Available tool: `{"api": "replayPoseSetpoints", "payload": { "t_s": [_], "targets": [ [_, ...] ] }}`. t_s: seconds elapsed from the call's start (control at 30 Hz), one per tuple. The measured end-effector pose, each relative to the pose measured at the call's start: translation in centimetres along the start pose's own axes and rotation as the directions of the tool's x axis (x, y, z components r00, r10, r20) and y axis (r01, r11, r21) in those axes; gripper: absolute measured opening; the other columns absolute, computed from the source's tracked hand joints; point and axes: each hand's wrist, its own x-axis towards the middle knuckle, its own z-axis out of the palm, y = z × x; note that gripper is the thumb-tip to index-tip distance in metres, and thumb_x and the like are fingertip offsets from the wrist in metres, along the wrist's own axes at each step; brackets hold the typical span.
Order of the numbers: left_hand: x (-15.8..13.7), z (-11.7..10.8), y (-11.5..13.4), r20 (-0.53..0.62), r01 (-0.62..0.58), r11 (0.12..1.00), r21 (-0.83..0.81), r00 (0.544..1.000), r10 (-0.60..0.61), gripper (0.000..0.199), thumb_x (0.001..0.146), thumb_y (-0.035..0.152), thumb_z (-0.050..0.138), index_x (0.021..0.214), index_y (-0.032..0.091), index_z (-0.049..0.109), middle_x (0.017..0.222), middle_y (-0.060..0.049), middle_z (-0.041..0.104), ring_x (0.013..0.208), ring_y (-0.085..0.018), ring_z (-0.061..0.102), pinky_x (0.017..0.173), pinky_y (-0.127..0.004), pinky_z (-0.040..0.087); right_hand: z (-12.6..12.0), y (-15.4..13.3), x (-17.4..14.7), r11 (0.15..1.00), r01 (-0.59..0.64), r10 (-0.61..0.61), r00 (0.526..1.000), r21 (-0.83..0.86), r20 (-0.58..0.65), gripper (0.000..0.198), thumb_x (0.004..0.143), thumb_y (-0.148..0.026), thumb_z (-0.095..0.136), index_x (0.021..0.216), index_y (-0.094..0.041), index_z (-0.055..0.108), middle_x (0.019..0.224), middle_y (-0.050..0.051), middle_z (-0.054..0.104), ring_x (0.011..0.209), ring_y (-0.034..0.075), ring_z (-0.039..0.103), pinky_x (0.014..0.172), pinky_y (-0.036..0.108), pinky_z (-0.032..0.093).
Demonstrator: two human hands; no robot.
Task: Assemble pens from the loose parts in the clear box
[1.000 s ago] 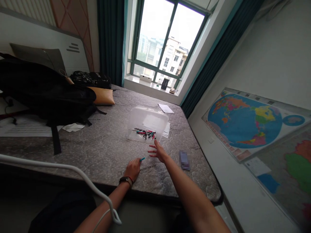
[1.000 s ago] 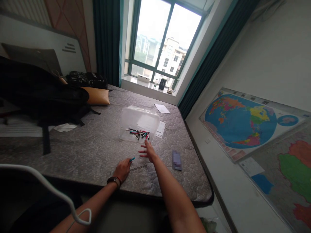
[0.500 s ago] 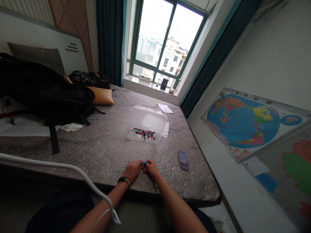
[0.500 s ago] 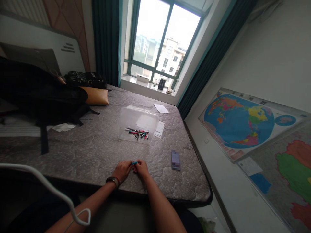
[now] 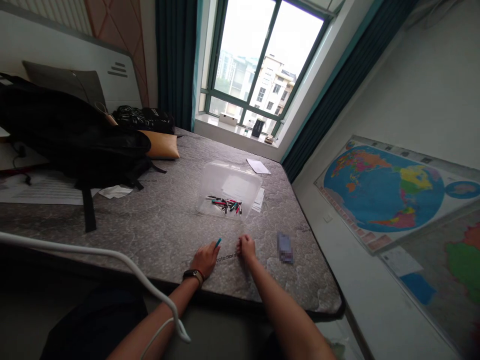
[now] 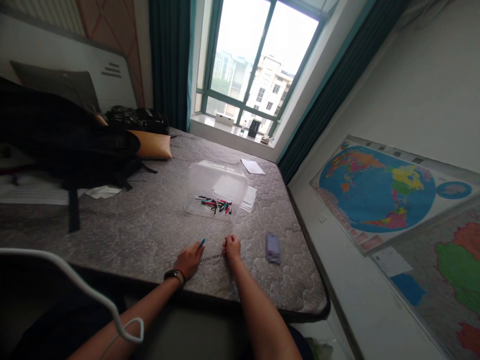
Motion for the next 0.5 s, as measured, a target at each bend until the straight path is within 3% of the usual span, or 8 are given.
{"api": "replayPoseSetpoints", "payload": {
  "t_s": [0.07,0.13,0.27,0.4,0.5],
  "targets": [
    [0.0,0.0,0.1,0.020,-0.010,1.000,0.021,1.000,0.010,0.041,0.100,0.042,0.024,0.110,0.021,0.058,0.093,-0.007,0.069,0.088,-0.019,0.064,0.081,-0.029,0.040,0.1,1.9,-0.9,0.988,0.102,-0.095,0.993,-0.118,0.066,0.020,0.076,-0.036,0.056,0.065,-0.019,0.054,0.051,-0.004,0.054,0.043,0.010,0.048,0.042,0.019,0.037],
    [-0.1,0.1,0.2,0.058,-0.043,0.998,0.037,0.997,0.041,0.040,0.100,0.044,0.025,0.106,0.023,0.059,0.094,-0.006,0.070,0.088,-0.020,0.064,0.080,-0.030,0.040,0.6,3.3,-1.9,0.981,0.131,-0.105,0.978,-0.141,0.179,0.029,0.080,-0.044,0.053,0.067,-0.019,0.057,0.054,-0.002,0.056,0.044,0.010,0.048,0.042,0.020,0.037],
    [-0.2,0.2,0.2,0.120,-0.106,0.994,0.041,0.988,0.100,0.028,0.098,0.037,0.036,0.102,0.025,0.060,0.102,-0.006,0.069,0.092,-0.020,0.064,0.081,-0.029,0.041,2.1,3.4,-3.2,0.996,0.062,-0.030,0.900,-0.059,0.435,0.049,0.083,-0.064,0.046,0.081,-0.017,0.061,0.062,-0.001,0.061,0.042,0.009,0.049,0.039,0.019,0.034],
    [-0.2,0.2,0.1,0.131,-0.100,0.994,0.048,0.987,0.093,0.022,0.095,0.031,0.041,0.106,0.024,0.059,0.105,-0.007,0.069,0.096,-0.021,0.064,0.083,-0.029,0.042,2.7,3.1,-3.3,0.991,0.088,-0.043,0.916,-0.097,0.399,0.041,0.074,-0.056,0.066,0.080,-0.016,0.060,0.057,-0.003,0.059,0.041,0.008,0.049,0.038,0.018,0.033],
    [-0.1,0.2,0.1,0.087,-0.027,0.999,0.040,0.996,0.023,0.028,0.094,0.032,0.043,0.120,0.024,0.052,0.109,-0.008,0.067,0.094,-0.021,0.065,0.080,-0.029,0.043,2.6,1.9,-2.5,0.991,-0.051,0.099,0.909,-0.127,0.406,0.031,0.075,-0.045,0.068,0.076,-0.017,0.056,0.054,-0.004,0.058,0.039,0.008,0.049,0.037,0.017,0.034]
  ]
}}
